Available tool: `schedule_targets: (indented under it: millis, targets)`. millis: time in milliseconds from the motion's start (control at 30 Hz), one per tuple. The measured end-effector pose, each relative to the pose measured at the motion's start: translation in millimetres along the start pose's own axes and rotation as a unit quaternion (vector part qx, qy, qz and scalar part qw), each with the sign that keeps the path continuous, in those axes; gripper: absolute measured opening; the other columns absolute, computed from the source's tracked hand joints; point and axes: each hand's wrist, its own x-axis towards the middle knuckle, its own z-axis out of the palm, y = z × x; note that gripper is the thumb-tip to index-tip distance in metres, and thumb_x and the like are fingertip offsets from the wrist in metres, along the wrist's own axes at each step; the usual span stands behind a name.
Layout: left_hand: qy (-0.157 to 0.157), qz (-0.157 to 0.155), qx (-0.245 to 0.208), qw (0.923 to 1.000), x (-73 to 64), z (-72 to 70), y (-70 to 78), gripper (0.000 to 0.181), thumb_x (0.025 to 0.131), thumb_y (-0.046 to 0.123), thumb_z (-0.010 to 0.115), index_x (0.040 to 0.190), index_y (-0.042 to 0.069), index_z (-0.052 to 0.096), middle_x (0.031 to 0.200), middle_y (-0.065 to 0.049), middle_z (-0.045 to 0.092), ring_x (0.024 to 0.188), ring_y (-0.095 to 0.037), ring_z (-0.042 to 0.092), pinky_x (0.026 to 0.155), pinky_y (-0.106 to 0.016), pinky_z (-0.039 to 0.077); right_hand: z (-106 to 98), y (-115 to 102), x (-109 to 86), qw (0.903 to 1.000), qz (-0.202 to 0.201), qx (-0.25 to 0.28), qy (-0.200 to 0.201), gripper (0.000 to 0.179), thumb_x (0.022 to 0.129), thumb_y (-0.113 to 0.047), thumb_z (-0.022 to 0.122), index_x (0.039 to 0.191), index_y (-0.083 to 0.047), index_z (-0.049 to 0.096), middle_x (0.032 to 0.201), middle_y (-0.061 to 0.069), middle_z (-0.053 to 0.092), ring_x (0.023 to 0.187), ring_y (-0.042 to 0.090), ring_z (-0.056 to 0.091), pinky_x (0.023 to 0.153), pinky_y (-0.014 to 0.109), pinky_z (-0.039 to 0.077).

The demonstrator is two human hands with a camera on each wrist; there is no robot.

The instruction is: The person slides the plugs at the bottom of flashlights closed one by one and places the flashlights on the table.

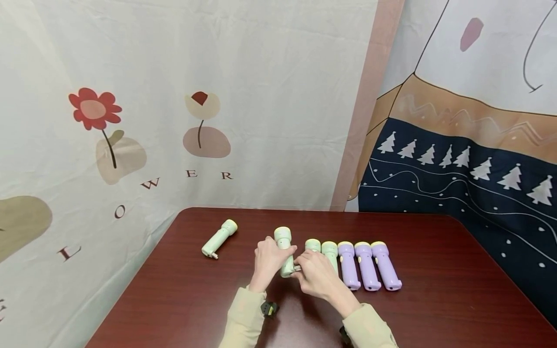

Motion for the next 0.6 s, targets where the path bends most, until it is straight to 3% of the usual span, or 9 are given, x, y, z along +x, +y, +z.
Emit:
schedule_targets:
  millis: [600]
  targets:
    - [-0.007, -0.007, 0.002, 0.9999, 0.8, -1.2, -0.3, 0.051, 0.065, 0.042, 0.080, 0.078, -0.001, 0.056, 0.067, -0.013, 0.057, 0.063, -0.032, 0.060, 0.058, -0.039, 0.048, -0.4, -2.0, 1.0, 1.0000, 0.008, 0.004, -0.004, 0.021, 0.070, -0.028, 0.079, 0.077, -0.012, 0.067, 0.071, -0.004, 0.064, 0.072, 0.011, 0.056, 0.065, 0.026, 0.047]
